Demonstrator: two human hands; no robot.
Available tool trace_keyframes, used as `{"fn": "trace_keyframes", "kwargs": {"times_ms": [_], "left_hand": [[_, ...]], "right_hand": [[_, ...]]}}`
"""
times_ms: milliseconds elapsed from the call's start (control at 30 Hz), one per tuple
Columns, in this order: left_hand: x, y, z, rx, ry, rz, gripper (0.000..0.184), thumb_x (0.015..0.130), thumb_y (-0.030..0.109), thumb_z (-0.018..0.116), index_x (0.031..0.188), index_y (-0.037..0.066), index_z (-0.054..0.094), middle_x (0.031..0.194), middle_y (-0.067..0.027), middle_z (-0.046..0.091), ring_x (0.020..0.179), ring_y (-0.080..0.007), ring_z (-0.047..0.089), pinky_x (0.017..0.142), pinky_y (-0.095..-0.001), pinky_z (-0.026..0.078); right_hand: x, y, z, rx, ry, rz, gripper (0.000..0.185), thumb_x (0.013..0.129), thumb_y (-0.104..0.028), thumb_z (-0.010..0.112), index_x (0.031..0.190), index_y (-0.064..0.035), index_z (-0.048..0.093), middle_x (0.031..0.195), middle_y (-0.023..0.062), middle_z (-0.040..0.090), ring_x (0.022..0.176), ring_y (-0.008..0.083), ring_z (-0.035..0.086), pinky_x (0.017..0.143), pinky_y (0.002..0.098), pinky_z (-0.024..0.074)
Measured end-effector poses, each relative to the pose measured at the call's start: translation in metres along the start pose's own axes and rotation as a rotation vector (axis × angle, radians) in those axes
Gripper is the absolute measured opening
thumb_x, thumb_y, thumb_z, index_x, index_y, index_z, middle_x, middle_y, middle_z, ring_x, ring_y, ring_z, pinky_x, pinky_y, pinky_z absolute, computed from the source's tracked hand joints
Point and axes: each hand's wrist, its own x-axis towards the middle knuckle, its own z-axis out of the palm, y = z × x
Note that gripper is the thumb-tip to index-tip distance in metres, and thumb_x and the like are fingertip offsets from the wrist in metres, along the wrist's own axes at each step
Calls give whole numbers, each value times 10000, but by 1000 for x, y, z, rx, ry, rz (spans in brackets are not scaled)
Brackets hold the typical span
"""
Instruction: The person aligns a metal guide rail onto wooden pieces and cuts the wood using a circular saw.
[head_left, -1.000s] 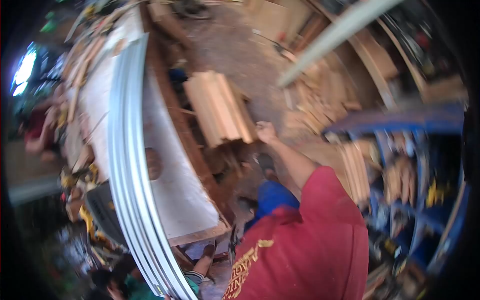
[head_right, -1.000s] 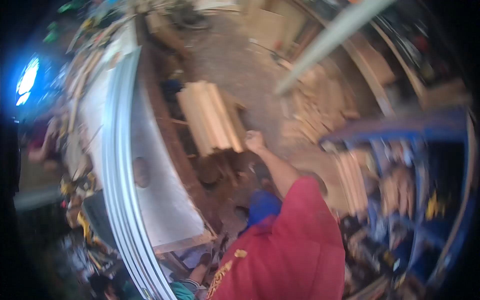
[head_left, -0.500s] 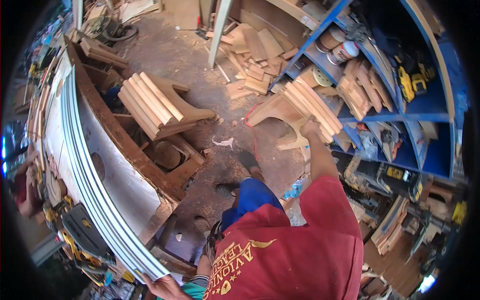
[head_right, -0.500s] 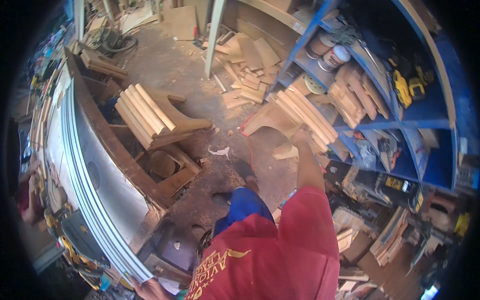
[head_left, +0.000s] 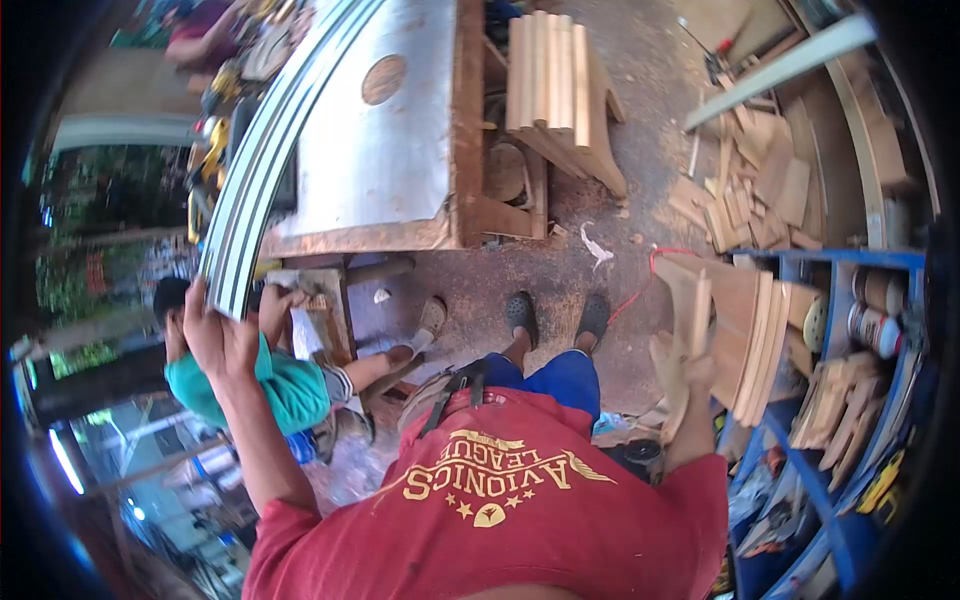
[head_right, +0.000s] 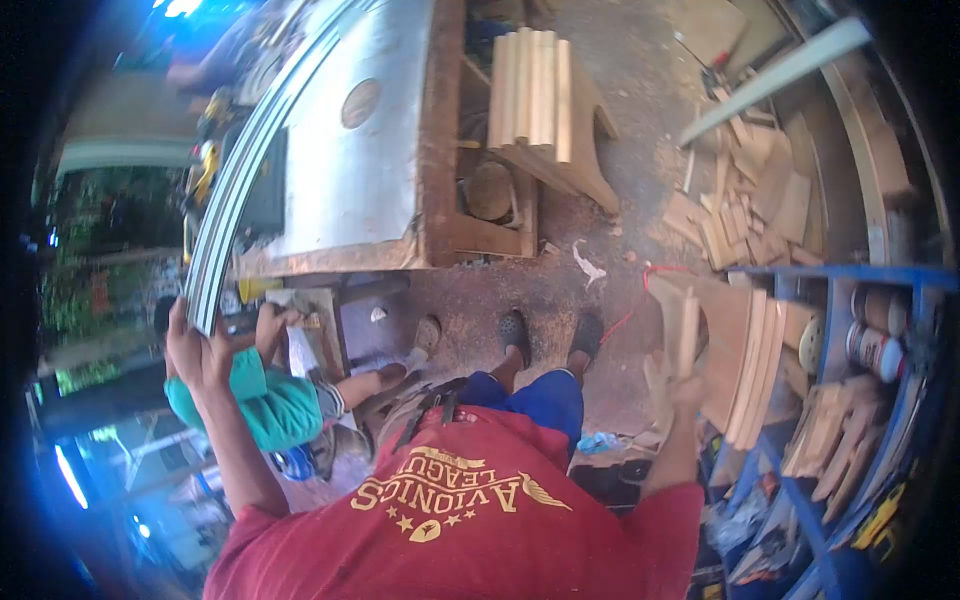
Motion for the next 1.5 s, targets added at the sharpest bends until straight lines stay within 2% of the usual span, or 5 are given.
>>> {"fn": "trace_keyframes", "kwargs": {"times_ms": [367,633,933,1200,1500], "left_hand": [[40,45,8,-195,-384,-53,417,1060,152,418,1334,-159,459,1237,-363,615,1084,-438,681,792,-461,673],[62,80,-17,-346,-443,-37,348,1062,115,455,1273,-157,502,1232,-301,641,1122,-392,673,932,-421,631],[92,137,-16,-580,-495,-30,405,1026,30,473,1357,-181,375,1404,-364,460,1330,-492,481,1112,-477,515],[96,130,-10,-535,-486,-118,381,1005,38,473,1312,-156,358,1326,-346,517,1235,-492,567,1061,-519,556],[64,44,-59,-371,-397,-195,334,1023,114,505,1306,-57,453,1257,-240,607,1066,-366,687,860,-444,652]], "right_hand": [[-101,-82,-59,209,68,98,416,732,-233,776,1050,28,717,943,289,720,961,451,707,836,486,551],[-351,-158,-240,969,415,-27,270,711,10,739,970,48,675,868,93,709,730,179,669,687,318,547],[-499,-314,-282,1698,849,-428,490,828,-56,690,1255,127,536,1102,186,682,916,276,703,874,369,581],[-489,-452,-257,2087,285,-500,535,832,-132,666,1283,103,500,1171,210,627,1087,334,647,1019,415,530],[-372,-610,-87,2282,75,-187,525,827,-90,735,1259,139,541,1162,189,636,1018,302,666,883,394,559]]}}
